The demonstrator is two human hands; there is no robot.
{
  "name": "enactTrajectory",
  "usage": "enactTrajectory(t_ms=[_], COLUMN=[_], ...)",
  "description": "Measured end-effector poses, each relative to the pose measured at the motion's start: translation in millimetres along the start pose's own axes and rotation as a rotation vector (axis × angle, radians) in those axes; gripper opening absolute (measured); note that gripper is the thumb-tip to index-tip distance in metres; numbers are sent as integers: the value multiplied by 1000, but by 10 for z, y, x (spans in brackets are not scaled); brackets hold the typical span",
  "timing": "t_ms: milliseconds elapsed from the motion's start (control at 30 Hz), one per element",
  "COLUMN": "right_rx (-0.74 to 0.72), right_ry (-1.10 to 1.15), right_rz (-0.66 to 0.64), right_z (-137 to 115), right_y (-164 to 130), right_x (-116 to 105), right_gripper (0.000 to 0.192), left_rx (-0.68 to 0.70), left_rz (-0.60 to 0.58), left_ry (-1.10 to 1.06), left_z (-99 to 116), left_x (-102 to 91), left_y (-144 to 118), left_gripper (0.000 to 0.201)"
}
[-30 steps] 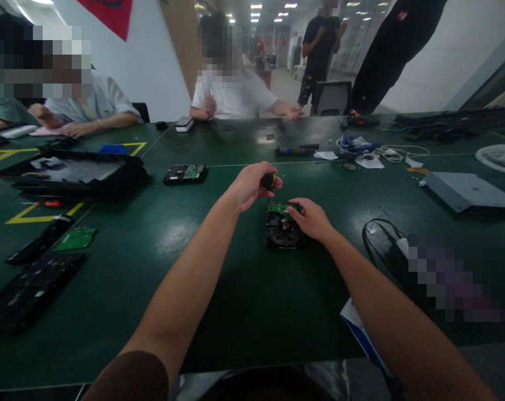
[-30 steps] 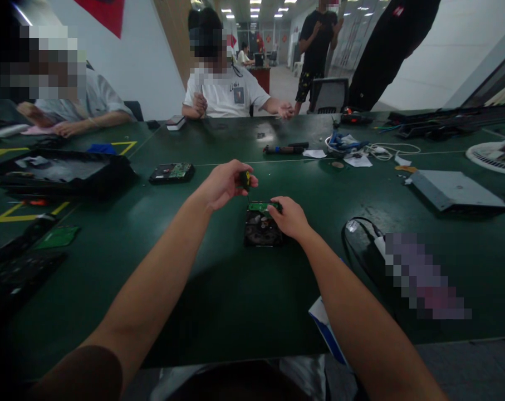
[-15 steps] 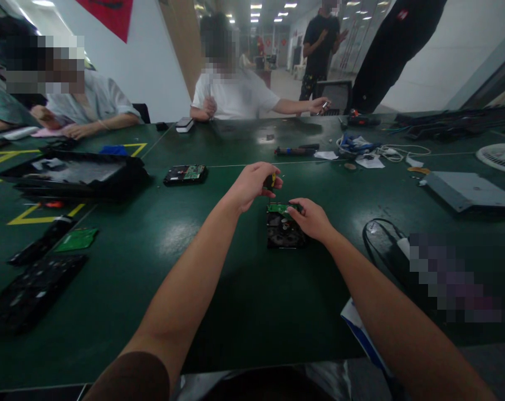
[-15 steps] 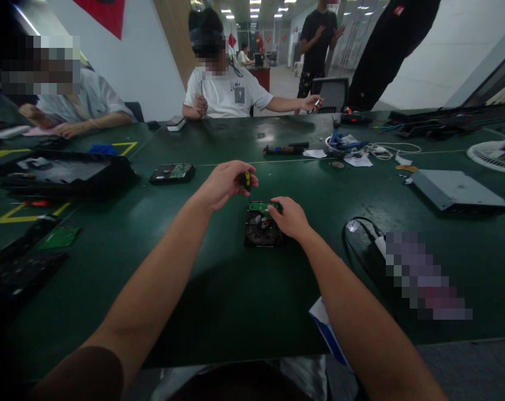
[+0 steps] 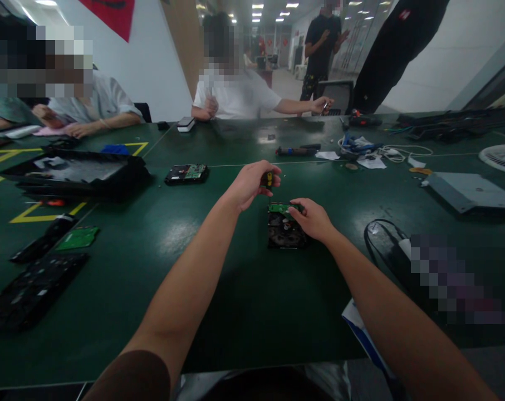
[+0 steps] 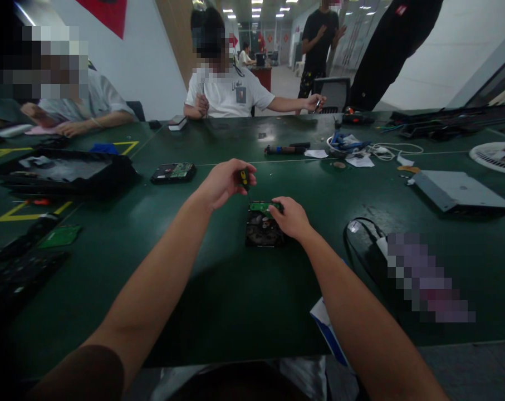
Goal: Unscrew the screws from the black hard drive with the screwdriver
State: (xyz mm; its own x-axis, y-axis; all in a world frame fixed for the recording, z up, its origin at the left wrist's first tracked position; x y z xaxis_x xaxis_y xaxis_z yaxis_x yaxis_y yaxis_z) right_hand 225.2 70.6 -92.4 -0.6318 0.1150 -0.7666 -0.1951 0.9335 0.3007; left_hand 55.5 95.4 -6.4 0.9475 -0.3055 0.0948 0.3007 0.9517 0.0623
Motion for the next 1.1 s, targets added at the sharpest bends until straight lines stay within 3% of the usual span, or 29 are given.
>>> enactTrajectory(t_ms=[167, 333, 667, 967, 1100], right_rx=[-3, 12, -8, 2, 4], right_ry=[-6, -4, -16, -19, -4], right_rz=[-5, -11, -12, -7, -5], right_z=[-10, -16, -20, 4, 11], right_y=[4, -3, 0, 4, 3], right_x=[-4, -13, -4, 4, 0], right_gripper=[34, 34, 36, 35, 35], left_rx=[-54, 23, -124, 7, -65], left_rz=[18, 94, 22, 85, 35], left_ry=[-119, 68, -155, 43, -31], left_z=[-86, -2, -161, 7, -36], left_x=[-24, -137, -62, -134, -30], left_y=[36, 38, 44, 20, -16], left_gripper=[18, 27, 21, 23, 20])
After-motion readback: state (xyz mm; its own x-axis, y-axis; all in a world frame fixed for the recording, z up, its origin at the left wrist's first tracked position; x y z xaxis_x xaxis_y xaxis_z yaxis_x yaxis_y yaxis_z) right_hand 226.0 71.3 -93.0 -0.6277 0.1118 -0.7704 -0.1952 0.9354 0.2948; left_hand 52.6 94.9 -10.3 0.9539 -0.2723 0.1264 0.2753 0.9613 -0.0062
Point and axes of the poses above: each hand's wrist, its own y-axis towards the middle knuckle, its own x-axis out of the palm, z = x × y, the point moved 10 cm from there along y, towards the middle knuckle, and after that the axes turned 2 degrees about y, right-handed, at the moved point
